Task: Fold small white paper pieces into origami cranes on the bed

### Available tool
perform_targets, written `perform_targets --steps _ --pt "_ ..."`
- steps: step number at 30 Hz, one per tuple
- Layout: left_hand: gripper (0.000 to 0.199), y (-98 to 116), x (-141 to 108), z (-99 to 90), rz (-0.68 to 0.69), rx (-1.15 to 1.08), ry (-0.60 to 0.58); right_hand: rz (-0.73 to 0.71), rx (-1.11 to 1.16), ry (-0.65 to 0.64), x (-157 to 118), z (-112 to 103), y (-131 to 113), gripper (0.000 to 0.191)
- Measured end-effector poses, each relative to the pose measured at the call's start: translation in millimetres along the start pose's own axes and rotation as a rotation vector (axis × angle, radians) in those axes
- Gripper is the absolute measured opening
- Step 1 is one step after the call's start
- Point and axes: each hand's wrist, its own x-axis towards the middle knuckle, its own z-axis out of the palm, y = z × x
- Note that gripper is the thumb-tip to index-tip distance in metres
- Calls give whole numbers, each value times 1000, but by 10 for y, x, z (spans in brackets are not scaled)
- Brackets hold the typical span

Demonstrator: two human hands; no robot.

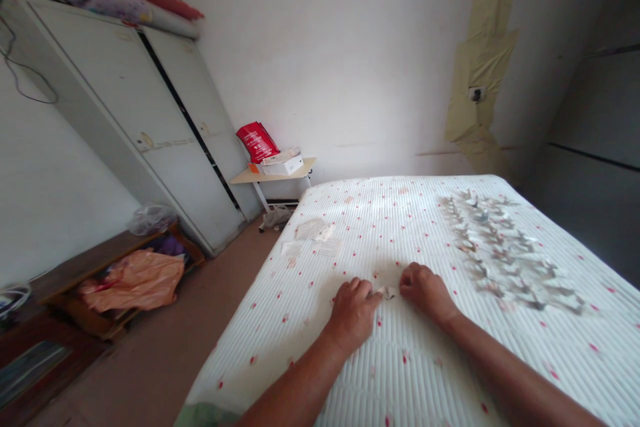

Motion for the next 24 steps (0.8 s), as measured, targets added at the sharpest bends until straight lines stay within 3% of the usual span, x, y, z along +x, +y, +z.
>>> perform_targets --steps 4,7,11,17,24 --pt "21 13 1 12 -7 7 6 -340 241 123 -36 -1 -62 20" --pt "21 15 -3 24 -15 3 -3 -491 169 45 -81 30 -110 22" --pt "21 4 -10 9 -31 -18 -8 -448 52 -18 -103 96 -73 25" --pt "19 -22 -63 -44 -44 -41 -17 -441 64 -43 -88 113 -33 25" --pt "18 -160 -76 9 -250 -236 97 -407 34 -72 -71 101 -69 24"
